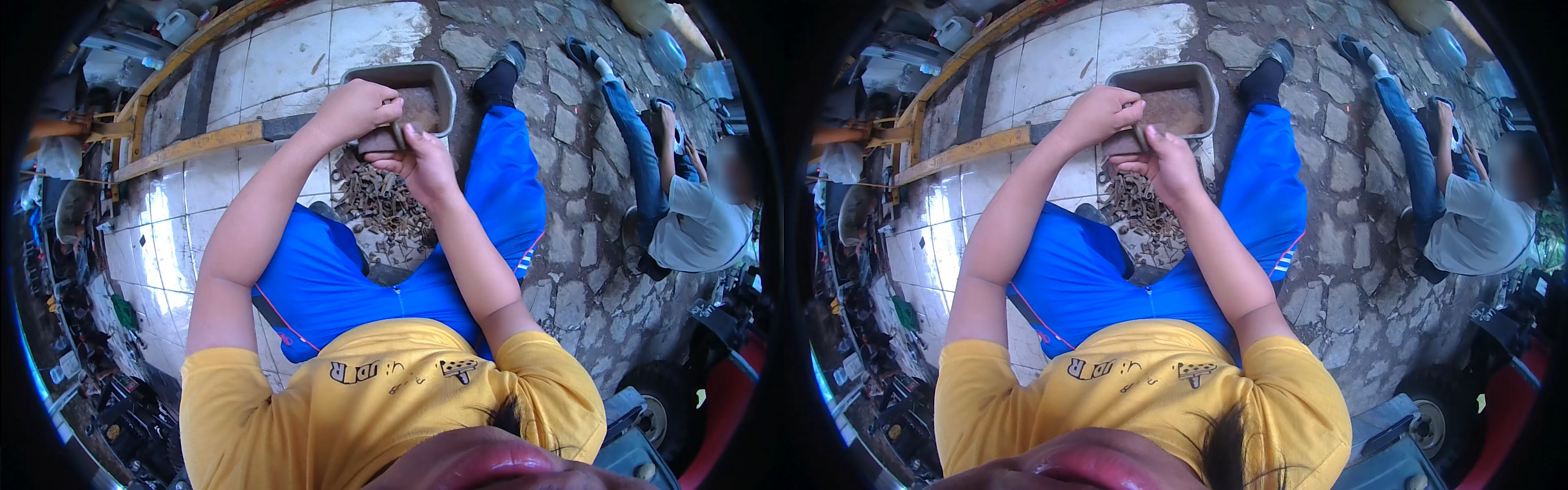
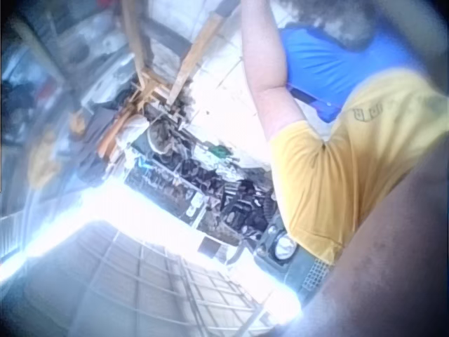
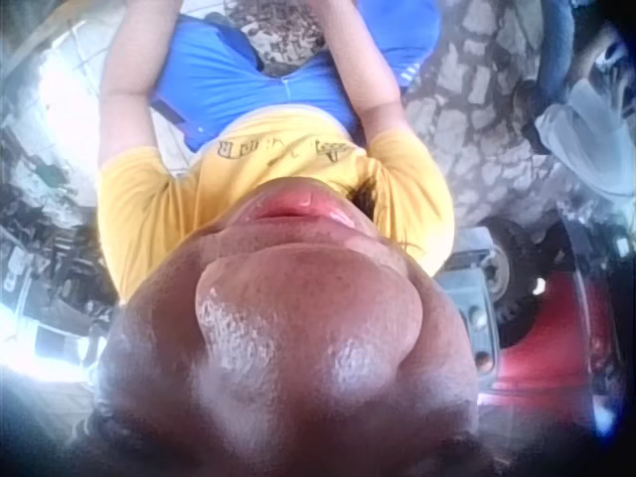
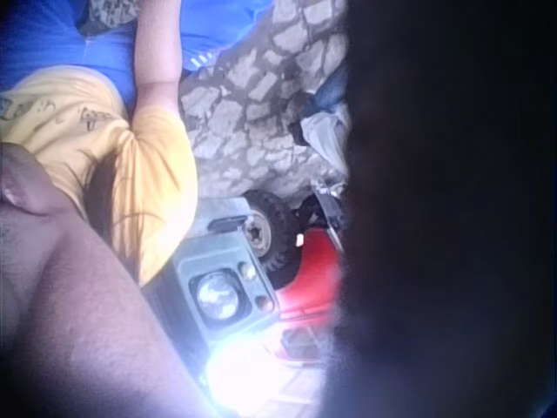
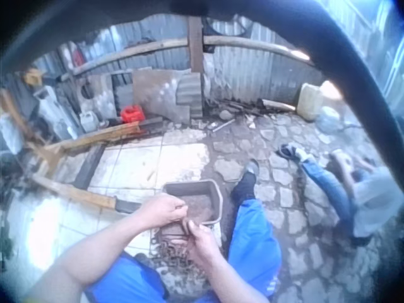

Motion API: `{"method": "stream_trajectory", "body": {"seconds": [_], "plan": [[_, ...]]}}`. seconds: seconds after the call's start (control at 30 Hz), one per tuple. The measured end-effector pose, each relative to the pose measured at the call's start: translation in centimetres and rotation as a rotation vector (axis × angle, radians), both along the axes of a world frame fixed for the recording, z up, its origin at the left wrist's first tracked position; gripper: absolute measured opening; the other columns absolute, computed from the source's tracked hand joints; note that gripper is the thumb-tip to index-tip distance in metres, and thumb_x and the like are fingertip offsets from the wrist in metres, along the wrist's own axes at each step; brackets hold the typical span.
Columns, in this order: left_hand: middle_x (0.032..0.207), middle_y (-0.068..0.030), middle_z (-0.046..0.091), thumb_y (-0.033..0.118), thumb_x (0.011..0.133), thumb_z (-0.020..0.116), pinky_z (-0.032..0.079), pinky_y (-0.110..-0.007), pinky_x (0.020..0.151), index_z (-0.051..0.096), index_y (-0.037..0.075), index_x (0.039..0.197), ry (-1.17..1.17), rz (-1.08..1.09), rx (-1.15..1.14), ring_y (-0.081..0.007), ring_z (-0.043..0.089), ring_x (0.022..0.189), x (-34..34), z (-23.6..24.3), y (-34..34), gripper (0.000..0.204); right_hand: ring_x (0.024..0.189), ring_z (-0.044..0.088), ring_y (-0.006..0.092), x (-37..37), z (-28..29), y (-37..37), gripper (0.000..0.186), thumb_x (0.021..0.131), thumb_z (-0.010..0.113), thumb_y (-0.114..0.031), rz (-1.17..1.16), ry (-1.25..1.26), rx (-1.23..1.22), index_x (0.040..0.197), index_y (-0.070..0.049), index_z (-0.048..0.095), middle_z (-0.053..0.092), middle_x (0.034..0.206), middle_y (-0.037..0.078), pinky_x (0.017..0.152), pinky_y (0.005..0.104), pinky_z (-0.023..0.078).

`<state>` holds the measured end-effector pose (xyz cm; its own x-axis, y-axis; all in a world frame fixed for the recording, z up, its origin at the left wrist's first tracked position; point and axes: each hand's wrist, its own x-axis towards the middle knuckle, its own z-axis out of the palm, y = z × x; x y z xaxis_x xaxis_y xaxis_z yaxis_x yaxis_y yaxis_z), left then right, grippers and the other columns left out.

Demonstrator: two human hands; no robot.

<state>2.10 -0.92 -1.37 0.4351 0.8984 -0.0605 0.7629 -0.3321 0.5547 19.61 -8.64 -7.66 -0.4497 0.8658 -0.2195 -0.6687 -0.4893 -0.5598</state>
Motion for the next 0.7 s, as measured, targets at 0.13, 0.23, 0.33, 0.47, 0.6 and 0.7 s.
{"method": "stream_trajectory", "body": {"seconds": [0.13, 0.23, 0.33, 0.47, 0.6, 0.7], "plan": [[0.079, -0.0217, 0.065, 0.041, 0.099, 0.059, 0.049, -0.048, 0.067, 0.068, 0.004, 0.087, 0.035, 0.028, -0.030, -0.0426, 0.063, 0.074, 0.2, 0.5, 0.1, 0.040, 0.098, 0.077, 0.0359, 1.1, -0.1, 1.0, 0.046, 0.115, 0.042, -0.031, -0.020, -0.040, 0.044, 0.135, 0.007, 0.056, 0.072, 0.117, 0.025, 0.085, 0.0406, 0.065], [0.080, -0.0216, 0.066, 0.042, 0.099, 0.058, 0.050, -0.050, 0.068, 0.069, 0.005, 0.087, 0.034, 0.016, 0.004, -0.0433, 0.065, 0.077, 0.2, 0.5, 0.0, 0.040, 0.101, 0.077, 0.0358, -0.5, 0.1, -0.4, 0.046, 0.115, 0.040, -0.030, 0.039, -0.001, -0.002, 0.137, 0.007, 0.056, 0.072, 0.120, 0.025, 0.086, 0.0409, 0.065], [0.081, -0.0210, 0.067, 0.042, 0.099, 0.057, 0.050, -0.051, 0.070, 0.069, 0.005, 0.087, 0.055, 0.023, 0.040, -0.0438, 0.065, 0.079, 0.1, 0.4, 0.2, 0.041, 0.102, 0.076, 0.0376, 1.6, -0.3, 1.3, 0.044, 0.115, 0.042, -0.029, -0.063, 0.063, -0.075, 0.136, 0.007, 0.055, 0.072, 0.119, 0.023, 0.086, 0.0423, 0.065], [0.082, -0.0207, 0.068, 0.043, 0.099, 0.057, 0.051, -0.052, 0.071, 0.070, 0.006, 0.087, 0.078, 0.051, -0.004, -0.0441, 0.065, 0.080, 0.3, 1.0, 0.0, 0.041, 0.101, 0.077, 0.0362, -0.4, -0.3, -0.2, 0.046, 0.115, 0.040, -0.032, 0.022, 0.043, -0.052, 0.137, 0.005, 0.058, 0.073, 0.120, 0.025, 0.084, 0.0407, 0.067], [0.081, -0.0202, 0.068, 0.043, 0.098, 0.057, 0.050, -0.052, 0.070, 0.070, 0.006, 0.088, 0.068, 0.057, 0.033, -0.0434, 0.066, 0.079, 0.0, 0.5, 0.0, 0.040, 0.098, 0.078, 0.0352, 1.2, -1.3, 1.4, 0.045, 0.115, 0.041, -0.030, -0.099, 0.083, -0.107, 0.135, 0.006, 0.058, 0.073, 0.118, 0.025, 0.084, 0.0409, 0.067], [0.080, -0.0200, 0.068, 0.043, 0.098, 0.057, 0.050, -0.052, 0.070, 0.071, 0.006, 0.088, 0.087, 0.043, 0.023, -0.0429, 0.066, 0.079, 0.2, 0.7, 0.1, 0.040, 0.098, 0.077, 0.0338, 0.4, -0.4, 0.2, 0.044, 0.115, 0.042, -0.029, 0.019, 0.008, -0.005, 0.132, 0.007, 0.060, 0.073, 0.117, 0.024, 0.085, 0.0400, 0.065]]}}
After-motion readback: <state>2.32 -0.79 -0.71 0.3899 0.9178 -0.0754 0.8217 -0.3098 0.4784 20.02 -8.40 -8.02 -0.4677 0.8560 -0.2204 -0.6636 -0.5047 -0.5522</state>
